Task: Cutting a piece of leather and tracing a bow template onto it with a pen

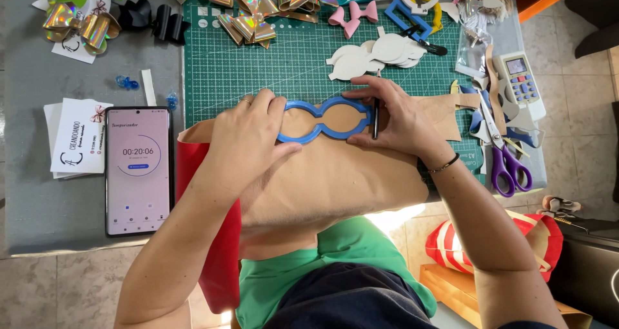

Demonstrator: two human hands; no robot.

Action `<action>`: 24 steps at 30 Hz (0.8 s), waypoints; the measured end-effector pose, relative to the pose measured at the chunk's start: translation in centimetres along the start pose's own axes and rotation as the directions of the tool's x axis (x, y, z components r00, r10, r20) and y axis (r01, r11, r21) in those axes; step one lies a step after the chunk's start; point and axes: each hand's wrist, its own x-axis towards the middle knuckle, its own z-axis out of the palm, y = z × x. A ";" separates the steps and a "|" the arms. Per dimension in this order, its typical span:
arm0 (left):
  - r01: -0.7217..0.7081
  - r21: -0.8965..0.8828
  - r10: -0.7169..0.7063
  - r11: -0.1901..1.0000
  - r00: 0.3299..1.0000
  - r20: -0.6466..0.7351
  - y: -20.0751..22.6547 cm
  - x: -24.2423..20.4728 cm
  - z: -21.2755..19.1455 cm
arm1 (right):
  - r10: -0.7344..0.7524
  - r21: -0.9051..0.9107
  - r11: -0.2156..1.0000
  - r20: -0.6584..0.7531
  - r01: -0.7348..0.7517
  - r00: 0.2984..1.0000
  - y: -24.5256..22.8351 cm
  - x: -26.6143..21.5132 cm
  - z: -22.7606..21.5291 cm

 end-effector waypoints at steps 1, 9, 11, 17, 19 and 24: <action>0.001 0.001 -0.001 1.000 1.000 0.000 -0.1 0.0 0.3 | -0.001 0.000 1.000 0.000 0.001 1.000 0.1 -0.1 0.0; -0.029 -0.049 0.025 0.998 0.997 -0.079 -0.8 0.3 1.3 | -0.006 -0.014 1.000 0.011 0.006 1.000 0.3 -0.2 0.1; -0.035 -0.059 0.028 0.998 0.994 -0.102 -0.7 0.4 1.0 | -0.009 -0.010 1.000 0.003 0.009 1.000 0.3 -0.3 0.2; -0.050 -0.110 0.037 0.993 0.993 -0.111 -0.5 0.3 1.4 | -0.035 -0.015 0.999 0.006 0.035 0.999 0.4 -0.3 0.2; -0.049 -0.126 0.031 0.991 0.989 -0.146 -0.6 0.5 1.0 | -0.041 -0.009 0.999 0.004 0.041 0.999 0.2 -0.2 0.1; -0.057 -0.124 0.043 0.991 0.993 -0.109 -0.8 0.5 0.8 | -0.046 0.024 0.999 -0.021 0.047 0.999 0.7 -0.4 0.4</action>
